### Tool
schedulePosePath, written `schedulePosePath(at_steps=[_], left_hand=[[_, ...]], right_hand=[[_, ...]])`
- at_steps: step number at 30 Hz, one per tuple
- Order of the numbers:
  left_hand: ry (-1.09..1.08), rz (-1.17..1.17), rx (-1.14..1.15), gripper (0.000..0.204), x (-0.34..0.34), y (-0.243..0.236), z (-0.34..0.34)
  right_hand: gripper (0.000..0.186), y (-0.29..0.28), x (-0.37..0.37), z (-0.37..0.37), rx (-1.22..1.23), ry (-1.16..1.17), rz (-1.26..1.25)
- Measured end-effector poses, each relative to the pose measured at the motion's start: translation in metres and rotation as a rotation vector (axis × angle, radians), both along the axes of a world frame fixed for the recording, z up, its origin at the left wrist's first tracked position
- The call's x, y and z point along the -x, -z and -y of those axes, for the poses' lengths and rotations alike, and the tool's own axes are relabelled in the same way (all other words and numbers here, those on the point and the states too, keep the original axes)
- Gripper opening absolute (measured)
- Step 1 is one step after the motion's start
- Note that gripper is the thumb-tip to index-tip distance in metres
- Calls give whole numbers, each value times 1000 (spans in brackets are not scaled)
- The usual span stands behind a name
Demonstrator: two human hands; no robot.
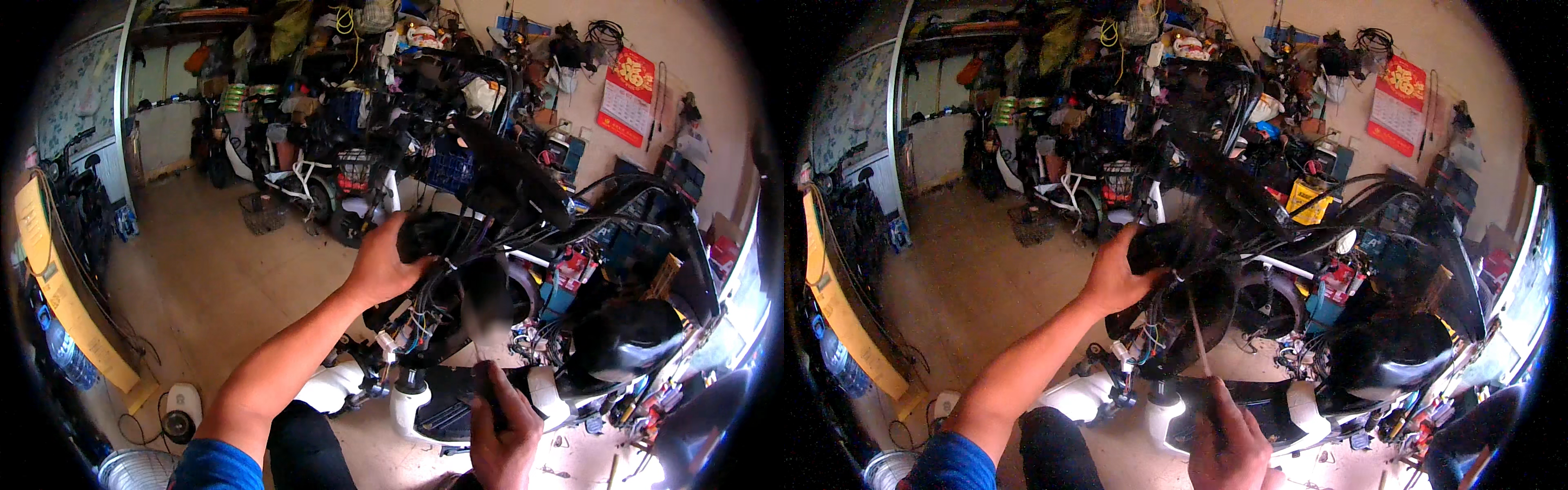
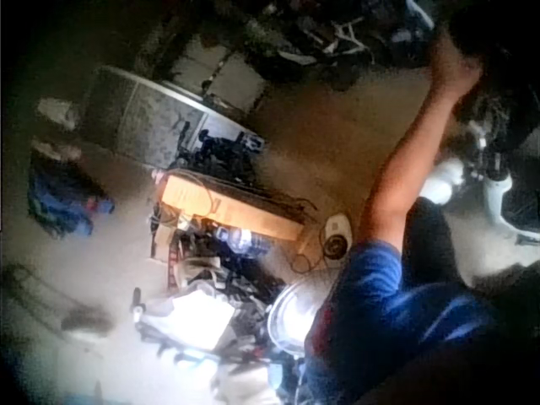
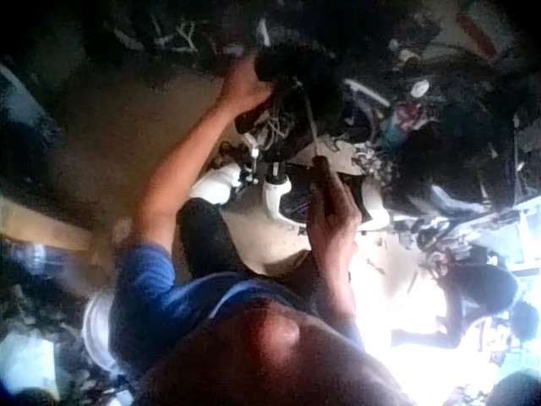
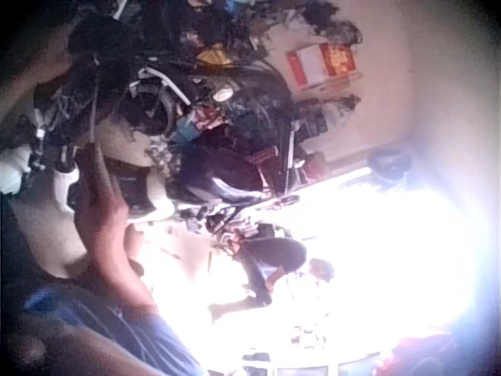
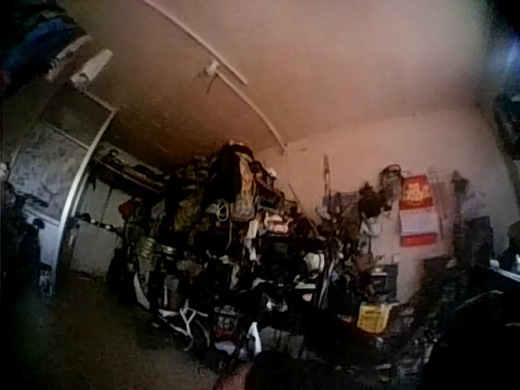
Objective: The person works on the front handlebar assembly of a white electric scooter in a cluttered workshop. They use a screwdriver to remove screws from the black plastic housing and manipulate the internal wiring and components.
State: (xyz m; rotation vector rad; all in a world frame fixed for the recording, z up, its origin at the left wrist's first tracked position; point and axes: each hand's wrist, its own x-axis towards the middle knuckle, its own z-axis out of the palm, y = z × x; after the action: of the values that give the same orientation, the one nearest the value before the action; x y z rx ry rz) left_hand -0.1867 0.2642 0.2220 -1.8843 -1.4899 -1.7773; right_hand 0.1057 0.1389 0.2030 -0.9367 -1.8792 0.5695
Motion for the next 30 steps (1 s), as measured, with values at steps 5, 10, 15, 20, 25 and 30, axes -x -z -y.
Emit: schedulePosePath(at_steps=[5,10,15,20,25,30], left_hand=[[-2,-15,-11,60,3,0,1],[-29,-13,3,58,2,-2,3],[-3,22,-4,57,-3,-3,1],[16,43,16,58,1,-2,2],[66,42,12,59,4,1,1],[137,64,0,60,8,5,-3]], right_hand=[[44,-1,22,-16,-202,96,103],[45,-8,22,-17,-230,123,187],[43,-16,0,2,-156,121,168],[43,-12,-19,9,-153,106,136],[36,-14,-30,30,-153,126,145],[39,-20,-30,27,17,82,85]])
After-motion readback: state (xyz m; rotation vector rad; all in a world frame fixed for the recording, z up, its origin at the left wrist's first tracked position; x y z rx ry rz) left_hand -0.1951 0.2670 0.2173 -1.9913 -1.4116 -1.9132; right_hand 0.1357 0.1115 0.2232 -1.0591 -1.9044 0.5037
